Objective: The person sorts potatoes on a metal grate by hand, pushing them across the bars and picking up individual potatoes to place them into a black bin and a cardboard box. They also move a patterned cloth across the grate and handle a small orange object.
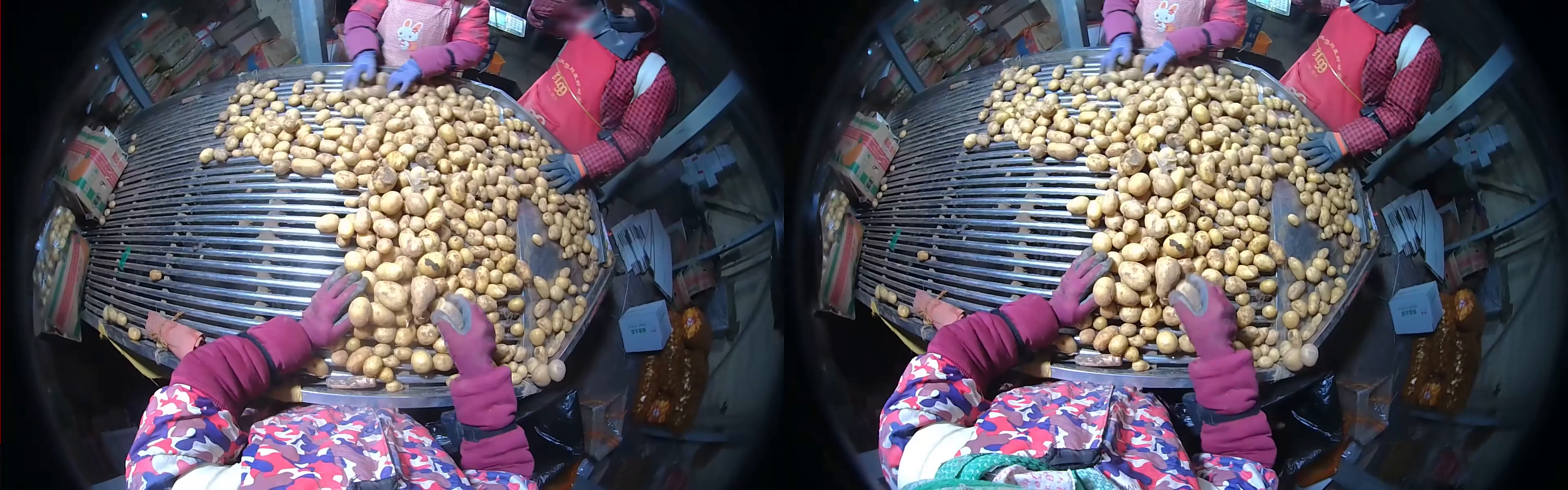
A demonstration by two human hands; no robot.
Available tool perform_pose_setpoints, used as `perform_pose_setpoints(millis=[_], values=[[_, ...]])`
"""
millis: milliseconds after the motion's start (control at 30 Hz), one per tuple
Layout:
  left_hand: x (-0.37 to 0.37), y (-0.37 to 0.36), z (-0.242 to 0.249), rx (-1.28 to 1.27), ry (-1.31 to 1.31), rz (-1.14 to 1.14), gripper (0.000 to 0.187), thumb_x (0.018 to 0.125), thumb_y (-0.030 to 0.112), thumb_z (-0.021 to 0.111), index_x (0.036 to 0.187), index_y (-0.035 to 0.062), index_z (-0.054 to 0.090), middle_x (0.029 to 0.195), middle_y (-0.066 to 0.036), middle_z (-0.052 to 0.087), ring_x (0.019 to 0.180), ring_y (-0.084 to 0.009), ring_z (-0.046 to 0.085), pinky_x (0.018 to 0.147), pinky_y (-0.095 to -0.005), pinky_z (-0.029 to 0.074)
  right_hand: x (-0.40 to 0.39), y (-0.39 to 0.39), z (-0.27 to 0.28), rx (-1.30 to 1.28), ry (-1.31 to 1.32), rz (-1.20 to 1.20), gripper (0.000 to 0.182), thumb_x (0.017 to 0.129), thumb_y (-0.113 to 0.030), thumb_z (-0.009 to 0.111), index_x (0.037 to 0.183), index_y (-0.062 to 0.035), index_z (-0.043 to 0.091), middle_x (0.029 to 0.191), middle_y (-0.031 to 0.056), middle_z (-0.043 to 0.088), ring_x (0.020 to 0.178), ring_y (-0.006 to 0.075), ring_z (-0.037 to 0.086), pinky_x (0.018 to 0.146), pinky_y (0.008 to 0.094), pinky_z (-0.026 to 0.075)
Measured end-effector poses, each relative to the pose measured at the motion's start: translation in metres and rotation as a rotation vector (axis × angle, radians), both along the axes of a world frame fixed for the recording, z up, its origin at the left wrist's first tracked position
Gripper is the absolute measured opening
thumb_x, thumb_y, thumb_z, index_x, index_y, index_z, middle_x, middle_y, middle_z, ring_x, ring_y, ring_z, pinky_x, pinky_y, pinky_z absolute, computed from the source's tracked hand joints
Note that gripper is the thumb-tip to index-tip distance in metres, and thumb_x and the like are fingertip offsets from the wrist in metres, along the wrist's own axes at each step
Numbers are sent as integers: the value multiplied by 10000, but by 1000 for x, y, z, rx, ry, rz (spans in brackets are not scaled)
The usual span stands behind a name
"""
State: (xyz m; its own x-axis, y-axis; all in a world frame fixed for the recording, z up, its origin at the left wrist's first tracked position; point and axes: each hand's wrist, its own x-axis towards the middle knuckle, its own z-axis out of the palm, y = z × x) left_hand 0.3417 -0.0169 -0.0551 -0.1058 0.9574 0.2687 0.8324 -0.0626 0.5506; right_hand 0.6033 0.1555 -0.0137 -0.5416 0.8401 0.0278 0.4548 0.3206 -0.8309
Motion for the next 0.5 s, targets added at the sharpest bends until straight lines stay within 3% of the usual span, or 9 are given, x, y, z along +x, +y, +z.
perform_pose_setpoints(millis=[33,67,133,167,233,333,367,500], values=[[0,0,-1,4,3,-4,713,818,232,652,1477,77,428,1512,-205,399,1419,-466,311,1184,-552,268,-15,0,19,-95,72,15,585,763,-412,802,1238,-109,645,1239,155,631,1122,315,632,961,417,508],[-1,1,-1,12,8,-11,715,818,234,651,1478,78,427,1511,-205,398,1417,-466,311,1184,-552,268,-31,1,12,-93,70,18,585,763,-412,802,1238,-109,645,1239,155,631,1122,315,632,961,417,508],[-1,0,0,5,13,-2,715,817,239,651,1478,80,428,1511,-205,399,1416,-467,313,1182,-552,271,-60,3,0,316,-165,246,577,760,-407,799,1229,-106,647,1357,169,554,1224,338,564,1013,439,473],[0,1,0,-5,16,6,716,816,243,650,1477,81,429,1510,-204,399,1414,-469,314,1179,-553,274,-65,2,5,326,-167,238,577,760,-407,799,1229,-106,647,1357,169,554,1224,338,564,1013,439,473],[2,1,1,22,-7,30,691,811,242,644,1455,76,458,1487,-207,430,1399,-478,337,1162,-560,299,-66,-3,20,160,-287,261,528,751,-360,810,1186,-96,668,1432,177,482,1307,360,498,1055,458,439],[1,2,1,43,-18,24,665,807,239,634,1432,66,484,1467,-213,453,1384,-490,357,1151,-565,314,-49,-16,22,55,-293,261,547,737,-379,816,1193,-119,662,1482,179,426,1303,374,504,1040,460,453],[0,2,-2,50,-17,22,666,804,242,636,1429,66,486,1466,-216,451,1382,-494,357,1152,-565,311,-46,-20,24,18,-350,276,575,754,-371,800,1251,-140,626,1527,186,358,1301,385,506,1033,457,462],[0,2,-5,79,-43,11,681,798,247,646,1435,71,481,1467,-218,448,1385,-497,350,1152,-563,310,-55,-40,38,-12,-597,157,596,795,-313,756,1339,-168,559,1528,188,337,1259,393,540,1016,448,481]])
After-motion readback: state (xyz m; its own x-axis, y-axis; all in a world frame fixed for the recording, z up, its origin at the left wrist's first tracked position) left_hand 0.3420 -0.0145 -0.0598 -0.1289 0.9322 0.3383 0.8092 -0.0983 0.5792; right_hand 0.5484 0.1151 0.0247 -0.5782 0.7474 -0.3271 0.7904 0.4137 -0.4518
